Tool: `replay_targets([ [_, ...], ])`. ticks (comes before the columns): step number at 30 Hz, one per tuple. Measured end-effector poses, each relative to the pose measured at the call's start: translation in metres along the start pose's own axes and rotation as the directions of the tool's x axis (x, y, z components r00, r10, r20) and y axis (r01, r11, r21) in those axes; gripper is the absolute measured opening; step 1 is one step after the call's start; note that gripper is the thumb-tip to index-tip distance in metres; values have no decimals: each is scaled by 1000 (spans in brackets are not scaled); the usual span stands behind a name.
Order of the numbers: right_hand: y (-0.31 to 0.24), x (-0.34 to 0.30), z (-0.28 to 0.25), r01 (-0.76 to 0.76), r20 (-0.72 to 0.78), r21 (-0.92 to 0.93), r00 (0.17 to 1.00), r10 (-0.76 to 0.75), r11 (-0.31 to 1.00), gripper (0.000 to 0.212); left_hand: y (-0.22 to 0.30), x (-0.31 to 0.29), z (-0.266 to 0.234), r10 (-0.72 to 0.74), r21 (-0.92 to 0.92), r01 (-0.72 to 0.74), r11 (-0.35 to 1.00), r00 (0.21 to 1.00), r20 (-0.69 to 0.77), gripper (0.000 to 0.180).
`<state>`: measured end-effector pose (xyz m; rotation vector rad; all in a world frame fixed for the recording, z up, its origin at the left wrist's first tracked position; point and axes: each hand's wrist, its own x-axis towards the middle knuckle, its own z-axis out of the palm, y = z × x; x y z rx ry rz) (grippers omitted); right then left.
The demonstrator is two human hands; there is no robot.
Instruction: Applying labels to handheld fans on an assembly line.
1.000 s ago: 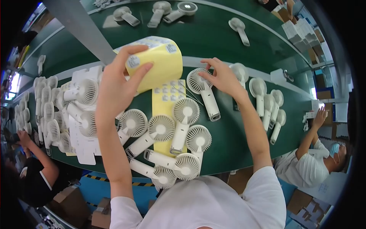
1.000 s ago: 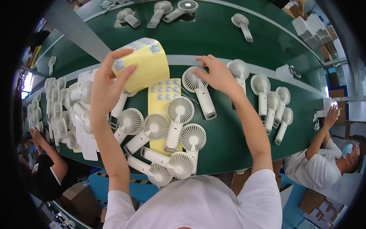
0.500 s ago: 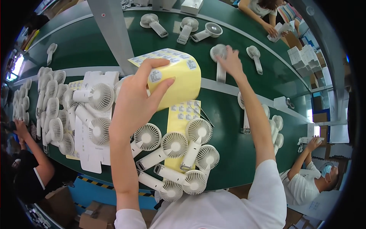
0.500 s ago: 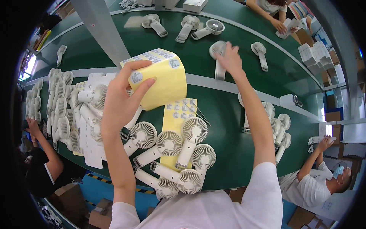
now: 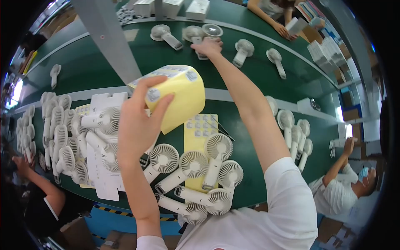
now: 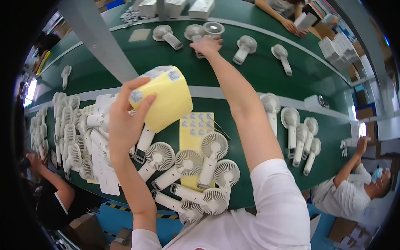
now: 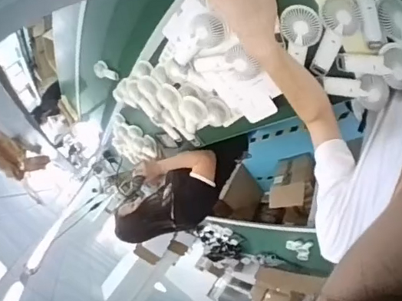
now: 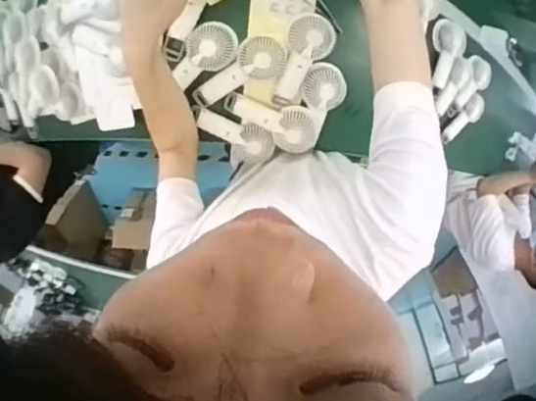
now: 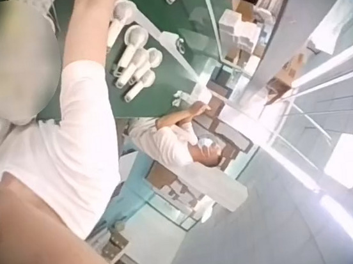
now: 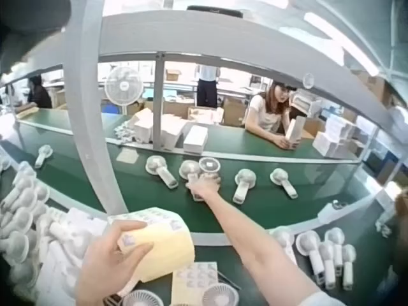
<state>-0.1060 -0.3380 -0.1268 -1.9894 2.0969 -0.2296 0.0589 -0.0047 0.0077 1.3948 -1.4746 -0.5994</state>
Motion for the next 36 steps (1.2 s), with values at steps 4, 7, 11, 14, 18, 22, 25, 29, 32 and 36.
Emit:
replay_targets([
  [4, 30, -58, -6, 166, 6, 76, 986, -167, 983, 67, 2, -2, -1, -2, -18, 2, 1000, 1000, -22, 26],
  [7, 68, -129, -29, 281, -19, 67, 960, -280, 957, 57, 3, -4, -3, 17, -10, -18, 1000, 1000, -11, 26],
  [11, 128, -244, -55, 260, -85, 72, 964, -254, 963, 45, 9, -4, 2, 25, -58, -25, 998, 1000, 4, 27],
  [14, 155, -297, -56, 170, -76, -28, 982, -171, 985, 49, 10, -6, 2, 1, -71, -1, 998, 1000, -1, 27],
  [18, 177, -327, -62, 76, -89, -177, 992, -92, 981, 53, 9, -5, 4, -32, -78, 33, 996, 999, 3, 27],
  [22, 162, -327, -69, 110, -210, -404, 955, -209, 908, 54, 8, -4, -3, -19, -93, 17, 995, 1000, -16, 28],
  [25, 131, -277, -79, 346, -486, -149, 790, -373, 926, 36, 3, 0, -3, 12, -114, -16, 993, 999, -38, 28],
  [29, 68, -152, -35, 579, -497, 96, 732, -466, 809, 29, 4, -2, -12, 36, -43, -39, 998, 998, -60, 27],
  [32, 10, -72, 12, 525, -409, 159, 806, -428, 836, 43, -4, -5, -19, 27, 55, -23, 998, 997, -69, 25],
  [36, -29, 18, 62, 272, -344, 191, 918, -196, 943, 55, -10, -1, -19, 61, 104, -54, 993, 996, -70, 24],
])
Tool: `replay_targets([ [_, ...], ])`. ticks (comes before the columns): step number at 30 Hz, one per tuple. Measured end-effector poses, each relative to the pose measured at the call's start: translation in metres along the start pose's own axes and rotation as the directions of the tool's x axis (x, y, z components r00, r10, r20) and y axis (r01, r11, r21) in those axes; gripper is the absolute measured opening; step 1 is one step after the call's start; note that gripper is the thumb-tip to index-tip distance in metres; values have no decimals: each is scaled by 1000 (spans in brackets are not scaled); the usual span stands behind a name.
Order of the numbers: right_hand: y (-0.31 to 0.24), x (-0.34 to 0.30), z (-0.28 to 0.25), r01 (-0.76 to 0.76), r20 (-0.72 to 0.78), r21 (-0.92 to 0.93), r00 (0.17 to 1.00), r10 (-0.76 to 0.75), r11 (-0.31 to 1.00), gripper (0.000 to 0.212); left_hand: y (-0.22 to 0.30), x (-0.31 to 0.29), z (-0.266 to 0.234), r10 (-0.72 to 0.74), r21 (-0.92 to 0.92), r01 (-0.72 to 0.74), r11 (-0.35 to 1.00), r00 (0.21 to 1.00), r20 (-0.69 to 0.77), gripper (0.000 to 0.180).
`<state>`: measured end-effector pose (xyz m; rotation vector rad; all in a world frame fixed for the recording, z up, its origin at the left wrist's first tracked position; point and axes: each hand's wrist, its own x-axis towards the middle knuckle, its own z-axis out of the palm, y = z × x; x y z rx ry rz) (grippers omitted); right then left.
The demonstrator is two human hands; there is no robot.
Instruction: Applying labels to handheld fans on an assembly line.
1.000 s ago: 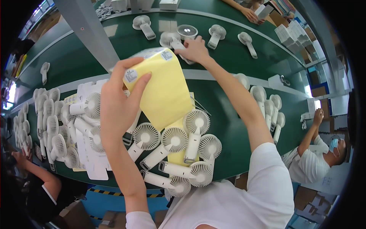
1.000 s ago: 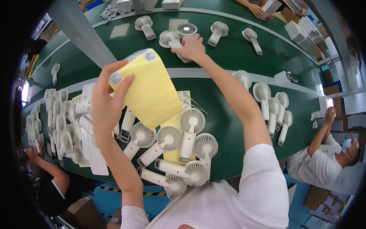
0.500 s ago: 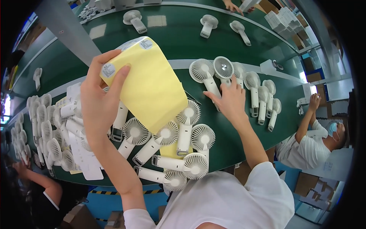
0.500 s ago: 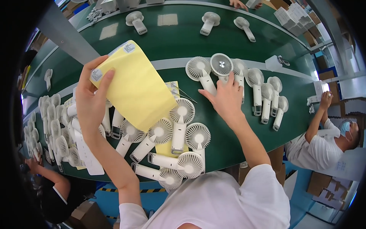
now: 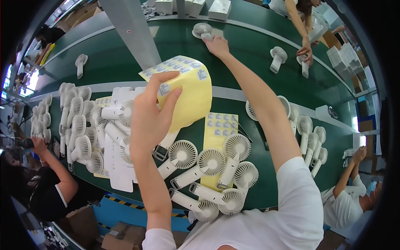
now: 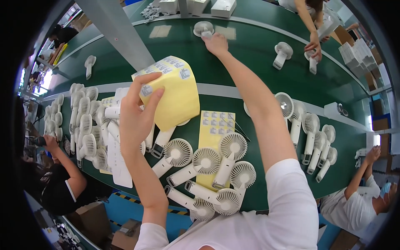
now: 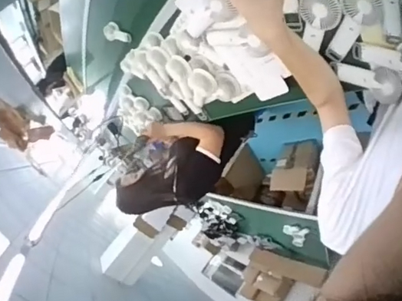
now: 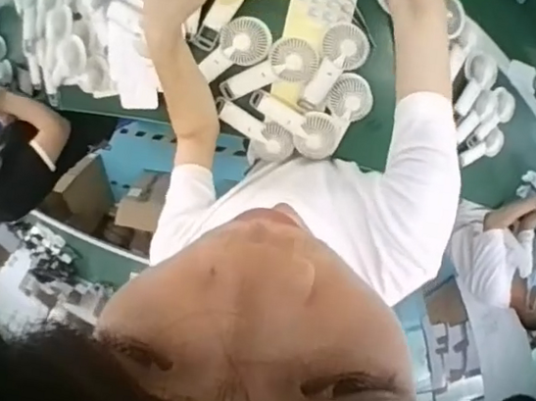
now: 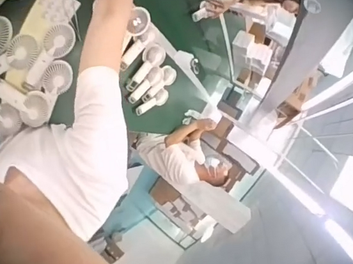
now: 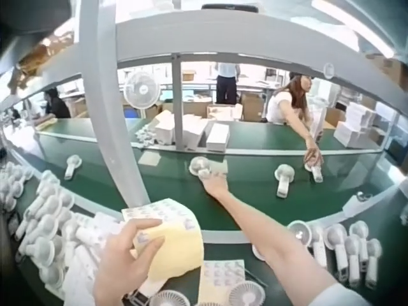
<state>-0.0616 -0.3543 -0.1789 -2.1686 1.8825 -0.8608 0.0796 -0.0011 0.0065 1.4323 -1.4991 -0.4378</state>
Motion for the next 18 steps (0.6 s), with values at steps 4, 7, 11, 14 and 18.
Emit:
replay_targets([
  [4, 54, 68, -12, -165, 324, 266, 943, 73, 950, 50, 4, 13, 12, -27, -54, 30, 998, 999, 47, 23],
  [7, -30, -7, -27, -353, 571, 602, 817, -77, 716, 46, -15, -1, -8, -105, 10, 105, 994, 994, -19, 23],
  [11, -9, -74, -117, -355, 486, 746, 868, -97, 564, 43, -1, 1, 0, -32, -55, 31, 998, 999, -4, 24],
  [14, 19, -151, -192, -323, 409, 800, 910, -66, 505, 45, 15, 0, 11, 1, -141, 5, 990, 999, 46, 25],
  [18, 32, -270, -266, -417, 407, 832, 907, 109, 366, 35, 19, -8, 17, -11, -217, 26, 976, 998, 69, 25],
])
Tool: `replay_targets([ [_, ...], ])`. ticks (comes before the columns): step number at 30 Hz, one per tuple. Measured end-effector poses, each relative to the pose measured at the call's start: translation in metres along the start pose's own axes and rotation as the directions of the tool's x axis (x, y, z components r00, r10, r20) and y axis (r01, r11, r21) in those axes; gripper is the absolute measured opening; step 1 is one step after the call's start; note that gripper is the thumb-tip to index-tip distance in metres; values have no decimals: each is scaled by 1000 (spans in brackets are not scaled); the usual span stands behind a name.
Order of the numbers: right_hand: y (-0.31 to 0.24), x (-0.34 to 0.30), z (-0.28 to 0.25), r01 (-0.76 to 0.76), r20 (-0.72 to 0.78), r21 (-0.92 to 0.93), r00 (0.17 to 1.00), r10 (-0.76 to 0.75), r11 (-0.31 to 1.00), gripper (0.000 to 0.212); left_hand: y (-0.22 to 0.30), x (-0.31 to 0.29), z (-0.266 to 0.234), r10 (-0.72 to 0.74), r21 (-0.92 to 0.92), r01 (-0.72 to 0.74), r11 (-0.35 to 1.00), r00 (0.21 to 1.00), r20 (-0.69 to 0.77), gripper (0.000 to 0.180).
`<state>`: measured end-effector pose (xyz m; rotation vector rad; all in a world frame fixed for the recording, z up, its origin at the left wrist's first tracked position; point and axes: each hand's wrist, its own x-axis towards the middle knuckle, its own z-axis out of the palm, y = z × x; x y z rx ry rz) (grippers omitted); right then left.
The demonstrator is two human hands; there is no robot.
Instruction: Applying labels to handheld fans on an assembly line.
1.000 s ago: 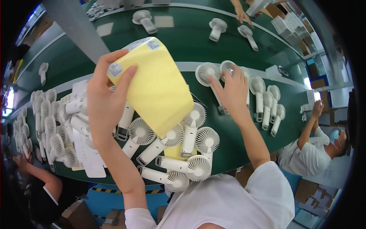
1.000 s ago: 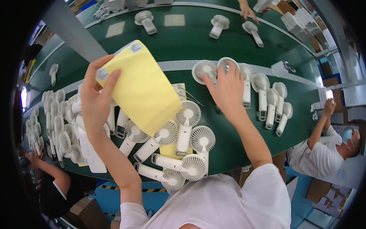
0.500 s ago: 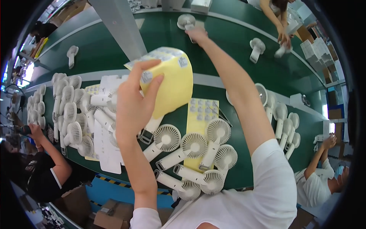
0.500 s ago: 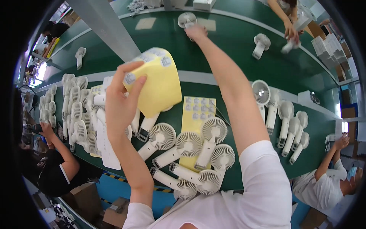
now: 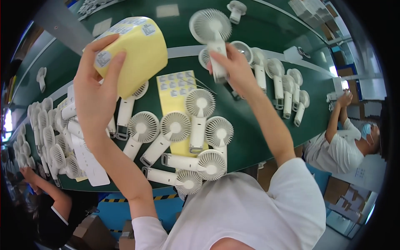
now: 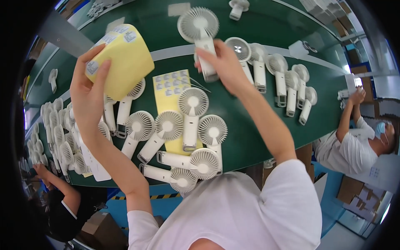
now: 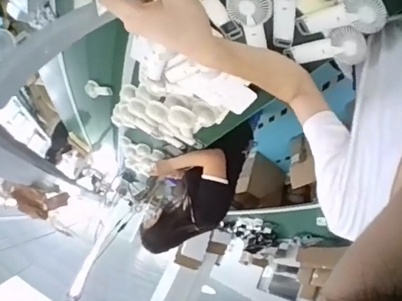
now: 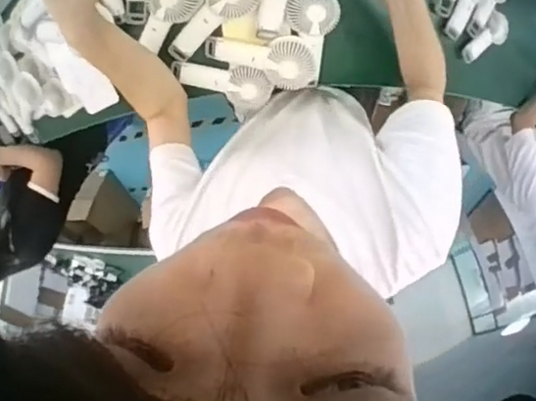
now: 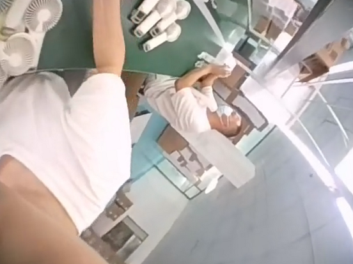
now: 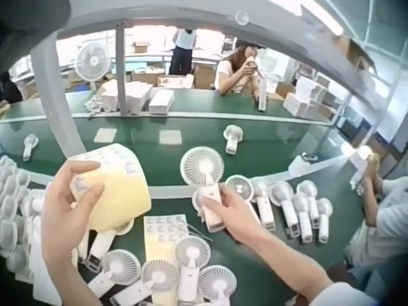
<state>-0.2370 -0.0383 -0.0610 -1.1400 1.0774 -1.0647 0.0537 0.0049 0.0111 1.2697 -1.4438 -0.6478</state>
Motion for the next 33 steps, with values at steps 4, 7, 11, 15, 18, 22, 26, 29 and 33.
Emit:
replay_targets([
  [4, 24, -103, -20, -94, -143, 55, 984, 102, 994, 27, 8, -6, 15, 96, -107, -91, 990, 995, 40, 27],
  [7, 33, -147, -31, -158, -163, 155, 969, 183, 975, 29, 16, -10, 25, 234, 62, -235, 970, 972, 23, 32],
  [11, 38, -178, -36, -205, -199, 217, 948, 249, 954, 33, 27, -22, 31, 300, 68, -303, 951, 953, 45, 35],
  [15, 46, -191, -45, -229, -199, 220, 941, 274, 948, 35, 33, -35, 44, 260, 81, -269, 960, 960, 106, 36],
  [18, 55, -200, -51, -259, -237, 212, 922, 307, 942, 38, 27, -50, 69, 269, -32, -267, 963, 951, 154, 36],
  [22, 61, -203, -45, -342, -353, -31, 883, 310, 939, 40, 25, -73, 87, 118, -156, -73, 985, 945, 306, 33],
  [26, 54, -202, -39, -253, -331, -677, 943, 21, 692, 33, 17, -87, 99, 53, -206, 36, 978, 911, 408, 32],
  [29, 52, -199, -36, -169, -276, -893, 938, -210, 418, 29, 6, -96, 102, -14, -230, 106, 968, 930, 368, 30],
  [33, 19, -178, -26, 130, -245, -804, 817, -522, 581, 19, -5, -99, 104, -25, -111, 83, 990, 894, 447, 26],
])
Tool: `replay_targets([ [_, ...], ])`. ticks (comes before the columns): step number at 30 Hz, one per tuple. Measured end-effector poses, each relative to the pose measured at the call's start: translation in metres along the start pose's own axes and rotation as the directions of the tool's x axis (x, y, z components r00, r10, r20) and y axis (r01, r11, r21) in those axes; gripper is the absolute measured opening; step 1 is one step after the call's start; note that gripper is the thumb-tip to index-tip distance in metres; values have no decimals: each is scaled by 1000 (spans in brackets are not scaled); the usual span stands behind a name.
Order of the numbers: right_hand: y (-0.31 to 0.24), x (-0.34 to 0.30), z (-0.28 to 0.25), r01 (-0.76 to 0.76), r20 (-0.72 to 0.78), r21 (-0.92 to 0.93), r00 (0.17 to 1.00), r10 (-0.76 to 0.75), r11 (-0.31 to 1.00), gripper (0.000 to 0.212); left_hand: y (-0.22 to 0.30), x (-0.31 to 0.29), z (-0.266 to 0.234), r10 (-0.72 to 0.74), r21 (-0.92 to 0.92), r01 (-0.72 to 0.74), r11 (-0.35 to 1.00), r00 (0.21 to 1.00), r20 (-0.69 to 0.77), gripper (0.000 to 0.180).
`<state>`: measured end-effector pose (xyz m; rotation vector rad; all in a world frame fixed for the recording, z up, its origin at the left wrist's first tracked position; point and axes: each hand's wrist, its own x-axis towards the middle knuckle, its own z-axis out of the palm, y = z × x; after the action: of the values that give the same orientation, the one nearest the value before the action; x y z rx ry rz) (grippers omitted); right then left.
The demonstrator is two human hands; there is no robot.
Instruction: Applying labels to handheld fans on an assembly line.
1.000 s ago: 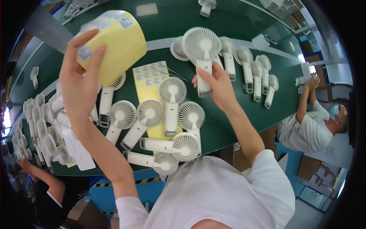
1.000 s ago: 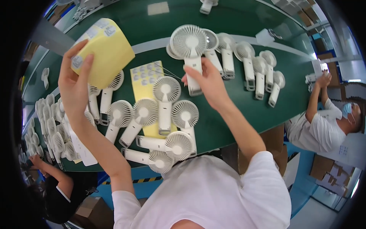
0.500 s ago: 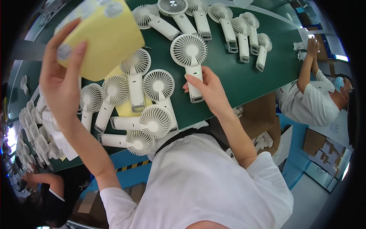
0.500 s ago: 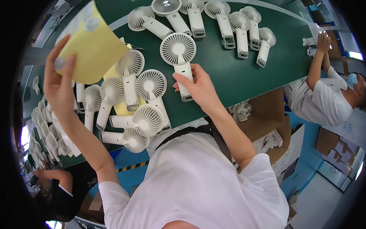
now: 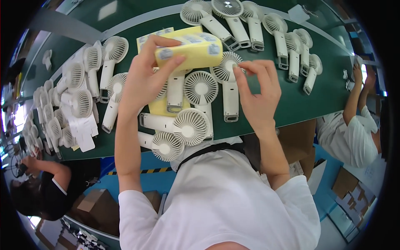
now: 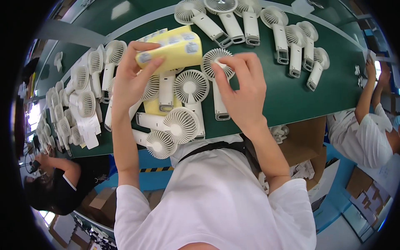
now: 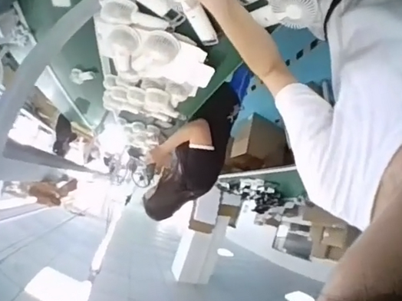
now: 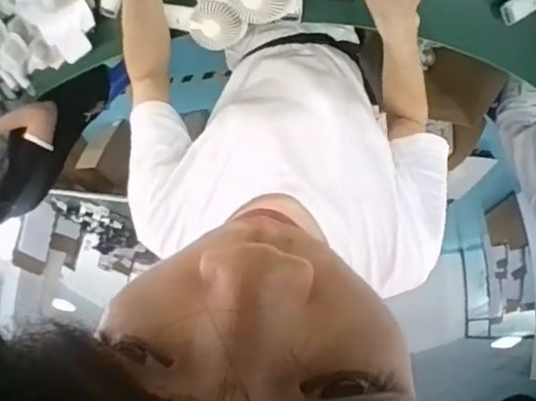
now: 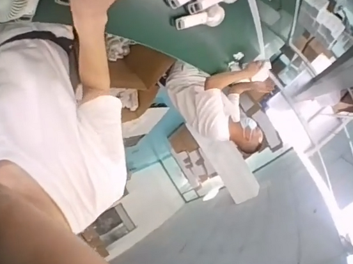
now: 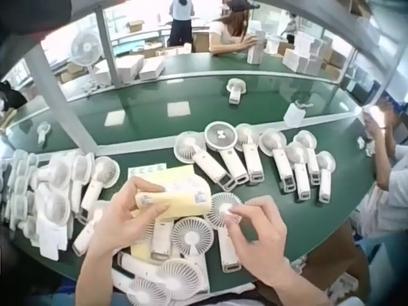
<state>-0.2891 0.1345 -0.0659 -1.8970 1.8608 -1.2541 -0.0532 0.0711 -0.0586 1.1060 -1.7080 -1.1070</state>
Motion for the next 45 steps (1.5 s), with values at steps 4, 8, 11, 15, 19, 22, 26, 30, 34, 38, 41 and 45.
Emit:
replay_targets([
  [4, -25, 25, 23, 408, -66, 167, 913, -403, 897, 28, -2, -1, 0, 18, 56, -20, 998, 999, 48, 25],
  [8, -34, 29, 58, 475, -56, 190, 879, -474, 859, 26, -7, -3, -2, 18, 164, -31, 986, 996, 82, 24],
  [11, -32, 27, 63, 451, -31, 291, 886, -463, 844, 24, -12, -5, -1, 62, 143, -68, 987, 997, 46, 27],
  [15, -13, 33, 37, 180, 16, 610, 971, -238, 772, 15, -10, -5, 0, 77, 22, -77, 997, 997, 9, 32],
  [19, 25, 40, -2, -97, 103, 669, 994, 37, 737, 6, -13, -4, -4, -35, 62, 36, 997, 999, -20, 29],
  [22, 57, 45, -11, -244, 534, 357, 845, 17, 902, 8, -16, -3, -9, -27, 61, 31, 998, 998, -57, 29],
  [26, 64, 52, -5, -75, 577, 270, 810, -99, 960, 11, -14, -3, -8, -32, 41, 36, 999, 996, -89, 29],
  [30, 64, 53, -3, -79, 579, 242, 812, -78, 967, 12, -17, -4, -9, -54, 34, 58, 998, 992, -118, 29],
  [34, 67, 49, -1, -114, 541, 257, 840, -45, 960, 13, -17, -3, -9, -67, 55, 74, 996, 991, -113, 29],
  [38, 68, 47, 2, -105, 515, 292, 855, -64, 950, 12, -19, -2, -9, -66, 38, 72, 997, 988, -138, 29],
  [41, 70, 46, 4, -85, 493, 306, 866, -81, 948, 12, -20, -3, -10, -71, 34, 76, 997, 989, -133, 28],
  [45, 71, 45, 3, -93, 495, 307, 866, -75, 947, 12, -19, -4, -9, -75, 39, 81, 996, 988, -131, 28],
])
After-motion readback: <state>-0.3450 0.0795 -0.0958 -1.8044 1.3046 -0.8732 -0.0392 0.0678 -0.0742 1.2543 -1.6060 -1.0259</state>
